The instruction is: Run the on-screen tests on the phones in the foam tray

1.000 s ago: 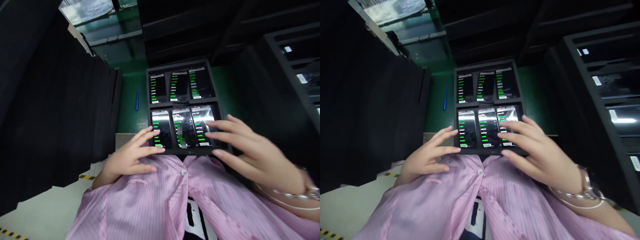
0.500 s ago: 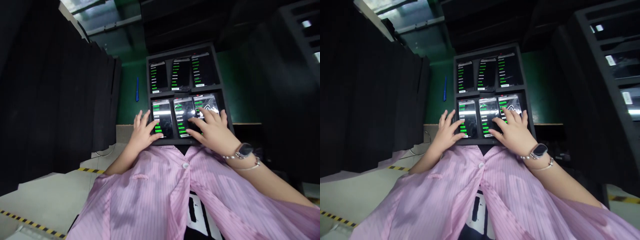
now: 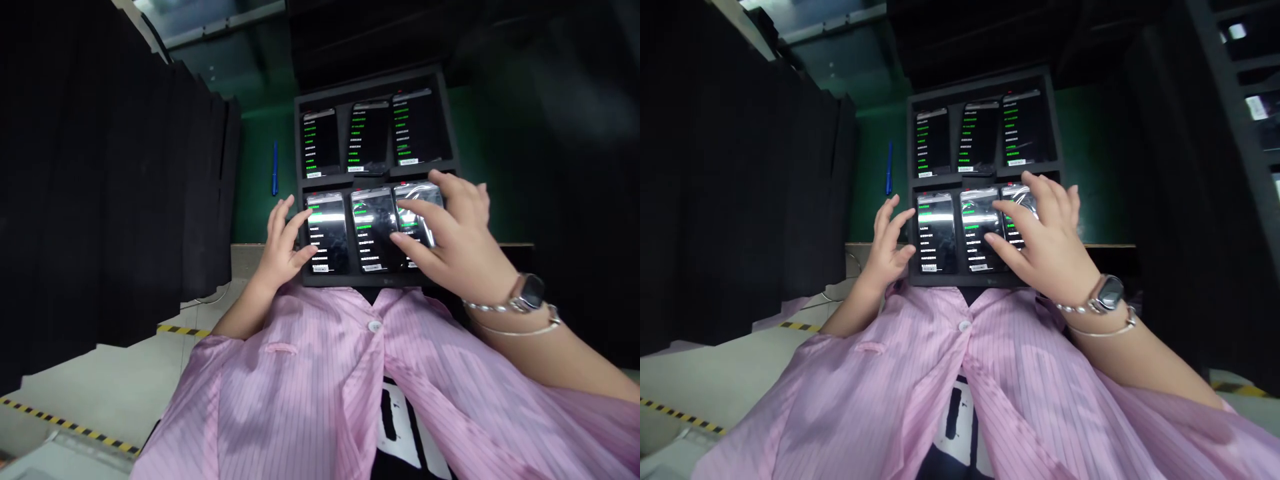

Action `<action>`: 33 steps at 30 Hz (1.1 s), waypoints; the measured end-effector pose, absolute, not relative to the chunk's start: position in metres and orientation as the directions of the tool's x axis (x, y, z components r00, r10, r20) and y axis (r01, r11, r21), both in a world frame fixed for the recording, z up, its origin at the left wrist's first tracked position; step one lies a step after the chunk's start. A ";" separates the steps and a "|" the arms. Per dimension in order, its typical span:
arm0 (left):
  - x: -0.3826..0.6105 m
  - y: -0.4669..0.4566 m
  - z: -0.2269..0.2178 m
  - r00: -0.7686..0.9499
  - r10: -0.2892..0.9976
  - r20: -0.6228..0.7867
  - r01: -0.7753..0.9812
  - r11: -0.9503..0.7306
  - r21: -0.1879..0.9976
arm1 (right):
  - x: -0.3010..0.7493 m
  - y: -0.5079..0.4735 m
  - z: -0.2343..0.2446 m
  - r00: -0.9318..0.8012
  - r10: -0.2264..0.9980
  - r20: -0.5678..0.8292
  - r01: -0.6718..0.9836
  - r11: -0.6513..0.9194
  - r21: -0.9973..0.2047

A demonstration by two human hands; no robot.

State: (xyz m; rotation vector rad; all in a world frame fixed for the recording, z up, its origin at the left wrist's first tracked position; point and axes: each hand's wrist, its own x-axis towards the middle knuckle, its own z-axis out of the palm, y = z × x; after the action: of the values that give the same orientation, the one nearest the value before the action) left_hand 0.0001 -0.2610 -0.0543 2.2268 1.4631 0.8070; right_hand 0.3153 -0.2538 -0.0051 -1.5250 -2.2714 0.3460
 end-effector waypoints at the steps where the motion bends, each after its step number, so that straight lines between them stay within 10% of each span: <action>1: -0.001 -0.267 -0.052 0.320 0.906 0.275 0.698 -0.422 0.579 | 0.317 -0.259 0.001 -0.352 0.914 0.201 0.817 0.405 -0.410; 33: 0.004 -0.291 -0.084 0.363 0.914 0.180 0.729 -0.399 0.556 | 0.302 -0.297 -0.054 -0.525 0.777 0.347 0.727 0.621 -0.292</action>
State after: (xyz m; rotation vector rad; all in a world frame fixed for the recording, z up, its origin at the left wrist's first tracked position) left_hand 0.0039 -0.2906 -0.0835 2.2481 1.4356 0.6641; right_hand 0.3017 -0.2973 -0.0535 -1.1895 -2.4016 0.1517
